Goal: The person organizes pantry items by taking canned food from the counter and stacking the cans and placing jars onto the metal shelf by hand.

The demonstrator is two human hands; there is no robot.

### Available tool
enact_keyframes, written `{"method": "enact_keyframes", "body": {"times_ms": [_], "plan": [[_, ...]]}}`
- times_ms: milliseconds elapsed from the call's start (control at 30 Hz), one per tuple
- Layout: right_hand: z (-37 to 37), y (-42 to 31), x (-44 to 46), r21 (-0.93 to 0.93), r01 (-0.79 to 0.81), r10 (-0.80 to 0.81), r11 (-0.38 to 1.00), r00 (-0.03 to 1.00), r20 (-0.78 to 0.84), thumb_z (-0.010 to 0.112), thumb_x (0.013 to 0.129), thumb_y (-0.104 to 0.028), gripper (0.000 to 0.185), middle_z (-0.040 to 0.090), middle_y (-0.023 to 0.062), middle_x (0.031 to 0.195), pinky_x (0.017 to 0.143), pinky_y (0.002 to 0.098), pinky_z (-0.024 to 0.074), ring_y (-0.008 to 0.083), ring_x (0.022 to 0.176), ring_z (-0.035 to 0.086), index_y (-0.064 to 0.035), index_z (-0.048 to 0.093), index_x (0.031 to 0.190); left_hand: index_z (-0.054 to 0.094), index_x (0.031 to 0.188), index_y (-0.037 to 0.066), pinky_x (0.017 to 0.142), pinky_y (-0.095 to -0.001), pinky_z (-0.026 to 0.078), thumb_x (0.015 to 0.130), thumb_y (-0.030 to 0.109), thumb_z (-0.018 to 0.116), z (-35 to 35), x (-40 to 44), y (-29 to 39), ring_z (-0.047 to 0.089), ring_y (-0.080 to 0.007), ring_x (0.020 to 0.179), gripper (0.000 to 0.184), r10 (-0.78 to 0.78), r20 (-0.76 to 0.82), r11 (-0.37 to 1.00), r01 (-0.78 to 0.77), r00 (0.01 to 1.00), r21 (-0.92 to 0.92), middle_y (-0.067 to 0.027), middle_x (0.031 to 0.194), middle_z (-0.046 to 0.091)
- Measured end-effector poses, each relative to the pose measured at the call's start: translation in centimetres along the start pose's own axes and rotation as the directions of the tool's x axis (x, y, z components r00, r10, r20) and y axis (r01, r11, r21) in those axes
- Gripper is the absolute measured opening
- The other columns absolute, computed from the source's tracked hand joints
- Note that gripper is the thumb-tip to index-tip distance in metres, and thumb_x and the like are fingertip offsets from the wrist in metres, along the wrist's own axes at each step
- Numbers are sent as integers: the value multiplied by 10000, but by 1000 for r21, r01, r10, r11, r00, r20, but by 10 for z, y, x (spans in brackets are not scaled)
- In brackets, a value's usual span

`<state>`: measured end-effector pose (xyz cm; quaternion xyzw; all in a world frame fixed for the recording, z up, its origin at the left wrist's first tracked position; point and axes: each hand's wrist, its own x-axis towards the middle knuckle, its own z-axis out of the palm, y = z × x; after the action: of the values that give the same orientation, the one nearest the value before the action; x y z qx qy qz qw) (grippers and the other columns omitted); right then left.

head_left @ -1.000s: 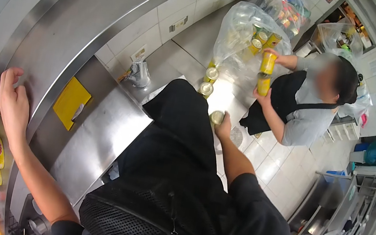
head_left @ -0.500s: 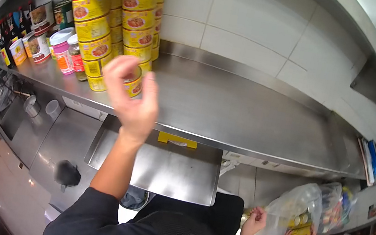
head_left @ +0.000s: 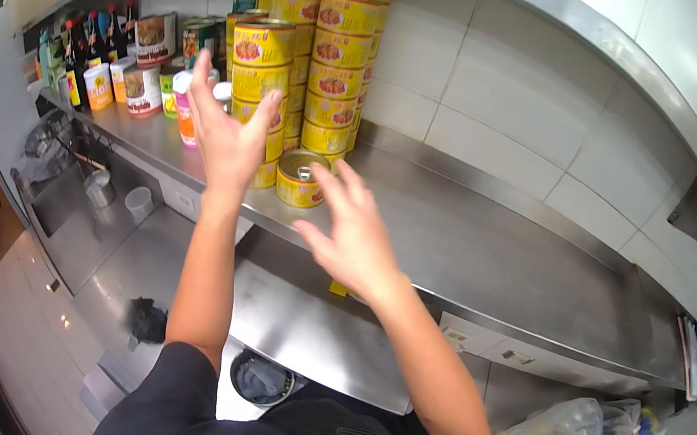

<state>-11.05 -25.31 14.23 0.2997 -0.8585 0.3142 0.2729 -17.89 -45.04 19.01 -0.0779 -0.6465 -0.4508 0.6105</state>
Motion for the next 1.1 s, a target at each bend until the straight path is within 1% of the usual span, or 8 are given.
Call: {"method": "enact_keyframes", "body": {"times_ms": [167,233,367,733,800,933,1000,1100], "plan": [[37,15,24,-190,-108,130,976,985,112,843,839,-334,706,300,344,1616,1131,555,453,560,1411,420,-54,478,1375,271,1609,70,1072,-491,469,767,353,916,36,44,-2,559,-424,1297,1097,77,93,985,-90,993,145,-261,1457,501],[34,21,21,59,-131,131,990,991,2,860,813,-231,568,454,288,1481,1003,520,523,497,1232,578,-49,465,1179,302,1601,104,1040,-493,491,770,262,888,39,39,-5,575,-449,1248,1029,127,118,983,-141,985,119,-272,1368,522],[22,35,2,55,-172,177,983,980,-92,862,780,-128,553,550,212,1234,883,491,543,450,1064,632,-68,430,1120,326,1586,159,1010,-517,523,769,253,876,44,38,-11,590,-452,1237,989,138,75,974,-149,988,171,-241,1406,490],[-37,26,-36,205,-287,326,936,926,-191,881,767,-117,497,561,89,999,759,372,501,211,853,562,-72,480,1057,311,1584,157,975,-507,523,779,295,872,48,26,11,602,-411,1169,991,152,133,987,-159,979,37,-220,1314,506],[-46,37,-30,313,-183,291,932,893,-343,867,795,-75,473,593,44,1054,850,351,513,154,937,564,-71,502,1095,293,1594,74,1053,-448,463,788,239,887,48,15,34,550,-332,1218,1015,91,212,996,-85,973,-37,-229,1381,511],[-114,9,11,413,133,187,901,740,-646,849,824,-101,645,579,136,1237,926,364,550,219,1095,614,-8,455,1326,271,1599,65,1085,-449,457,788,210,891,65,-9,66,553,-316,1252,1032,150,283,969,-84,947,-232,-233,1410,518],[-148,4,35,421,202,172,884,698,-695,834,845,-99,664,555,167,1267,923,372,562,231,1115,615,16,420,1351,246,1612,77,1113,-479,452,779,215,883,84,-22,74,532,-402,1320,1058,123,357,891,56,926,-451,-259,1448,462],[-179,6,71,519,198,198,831,767,-610,856,840,-167,771,617,203,1207,935,363,561,230,1089,641,43,388,1416,230,1612,60,1121,-470,447,778,222,881,97,-37,99,524,-401,1336,1070,116,404,884,91,908,-459,-272,1462,450]]}}
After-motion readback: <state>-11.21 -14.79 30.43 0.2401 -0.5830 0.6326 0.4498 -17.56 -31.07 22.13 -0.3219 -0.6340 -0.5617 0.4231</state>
